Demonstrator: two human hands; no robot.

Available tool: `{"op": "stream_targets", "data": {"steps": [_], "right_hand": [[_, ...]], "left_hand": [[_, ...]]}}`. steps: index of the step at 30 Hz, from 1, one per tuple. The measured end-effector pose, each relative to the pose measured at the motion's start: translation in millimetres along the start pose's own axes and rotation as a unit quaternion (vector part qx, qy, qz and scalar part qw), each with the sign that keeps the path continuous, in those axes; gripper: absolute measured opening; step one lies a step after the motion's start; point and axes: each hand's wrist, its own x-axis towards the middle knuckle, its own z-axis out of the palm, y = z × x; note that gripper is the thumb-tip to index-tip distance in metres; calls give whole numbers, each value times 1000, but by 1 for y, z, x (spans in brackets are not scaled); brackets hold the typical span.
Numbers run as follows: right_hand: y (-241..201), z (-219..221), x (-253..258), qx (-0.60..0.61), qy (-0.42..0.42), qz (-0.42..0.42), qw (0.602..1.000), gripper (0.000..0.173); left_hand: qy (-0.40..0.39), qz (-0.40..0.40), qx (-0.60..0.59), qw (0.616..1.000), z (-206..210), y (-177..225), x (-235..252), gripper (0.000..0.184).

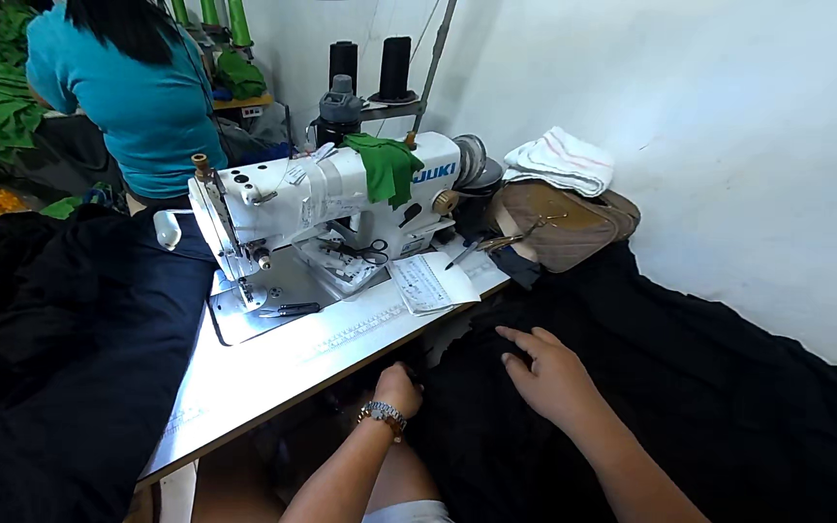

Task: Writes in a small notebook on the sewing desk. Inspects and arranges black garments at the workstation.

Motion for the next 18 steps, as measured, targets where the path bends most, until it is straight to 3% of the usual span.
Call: {"op": "stream_targets", "data": {"steps": [3,6,12,16,18], "right_hand": [[5,1,0,9,6,3,1000,46],[5,0,-1,6,2,1,1000,42],[-15,3,-4,-2,-28,-31,999,19],[-34,26,-8,-46,-104,-17,993,54],[-38,28,-6,-79,-117,-17,990,35]], "left_hand": [[21,22,-3,1000,-5,7,-6,29],[46,48,-27,997,-13,16,-14,26],[51,79,-239,966,-45,51,-36,22],[62,99,-293,949,-55,78,-55,24],[81,125,-266,952,-50,77,-52,29]]}}
